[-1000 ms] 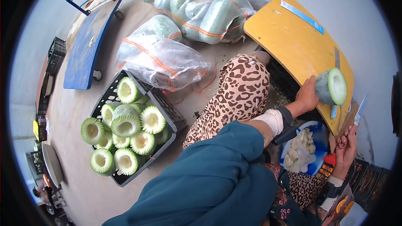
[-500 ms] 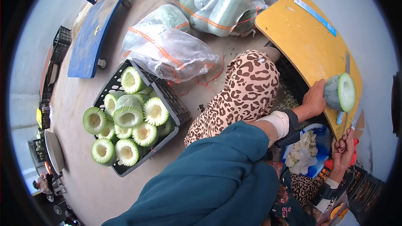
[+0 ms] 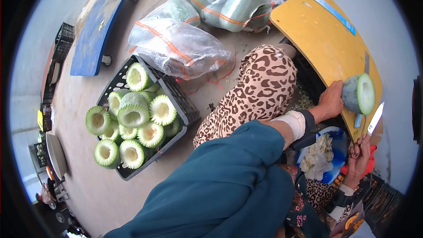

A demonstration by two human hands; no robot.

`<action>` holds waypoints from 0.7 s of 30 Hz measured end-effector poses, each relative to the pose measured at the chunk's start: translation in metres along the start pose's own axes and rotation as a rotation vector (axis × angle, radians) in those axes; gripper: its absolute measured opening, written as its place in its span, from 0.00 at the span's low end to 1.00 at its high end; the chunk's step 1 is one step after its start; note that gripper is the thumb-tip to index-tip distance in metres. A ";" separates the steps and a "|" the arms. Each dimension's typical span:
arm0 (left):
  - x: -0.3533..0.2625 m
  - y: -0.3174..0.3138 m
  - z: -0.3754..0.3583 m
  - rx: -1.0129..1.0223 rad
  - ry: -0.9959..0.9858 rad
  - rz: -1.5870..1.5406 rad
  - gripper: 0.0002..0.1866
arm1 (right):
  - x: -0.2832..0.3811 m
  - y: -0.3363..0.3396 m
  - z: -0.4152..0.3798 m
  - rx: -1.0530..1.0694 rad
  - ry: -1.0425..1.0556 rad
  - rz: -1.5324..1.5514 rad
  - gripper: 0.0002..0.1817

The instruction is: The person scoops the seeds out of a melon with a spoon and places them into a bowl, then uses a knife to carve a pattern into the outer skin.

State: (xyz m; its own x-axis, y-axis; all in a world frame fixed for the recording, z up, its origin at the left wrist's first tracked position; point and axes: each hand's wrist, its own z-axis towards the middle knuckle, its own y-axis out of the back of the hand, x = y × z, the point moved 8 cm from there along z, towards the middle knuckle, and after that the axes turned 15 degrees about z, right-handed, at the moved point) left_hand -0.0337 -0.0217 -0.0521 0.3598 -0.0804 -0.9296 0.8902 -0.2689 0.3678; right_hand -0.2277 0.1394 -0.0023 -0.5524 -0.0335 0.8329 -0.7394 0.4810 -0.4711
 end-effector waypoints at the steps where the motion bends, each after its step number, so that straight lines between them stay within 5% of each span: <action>1: 0.000 0.001 0.000 -0.010 0.003 0.005 0.19 | -0.001 -0.002 0.000 0.004 -0.004 0.003 0.15; 21: -0.001 0.003 -0.004 0.041 0.060 -0.007 0.18 | -0.032 -0.003 -0.005 0.050 -0.113 0.151 0.14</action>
State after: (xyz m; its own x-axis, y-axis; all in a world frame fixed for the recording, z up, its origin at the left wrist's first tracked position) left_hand -0.0309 -0.0186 -0.0498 0.3711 -0.0214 -0.9284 0.8809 -0.3081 0.3592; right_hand -0.2059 0.1433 -0.0260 -0.6965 -0.0637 0.7147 -0.6612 0.4440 -0.6048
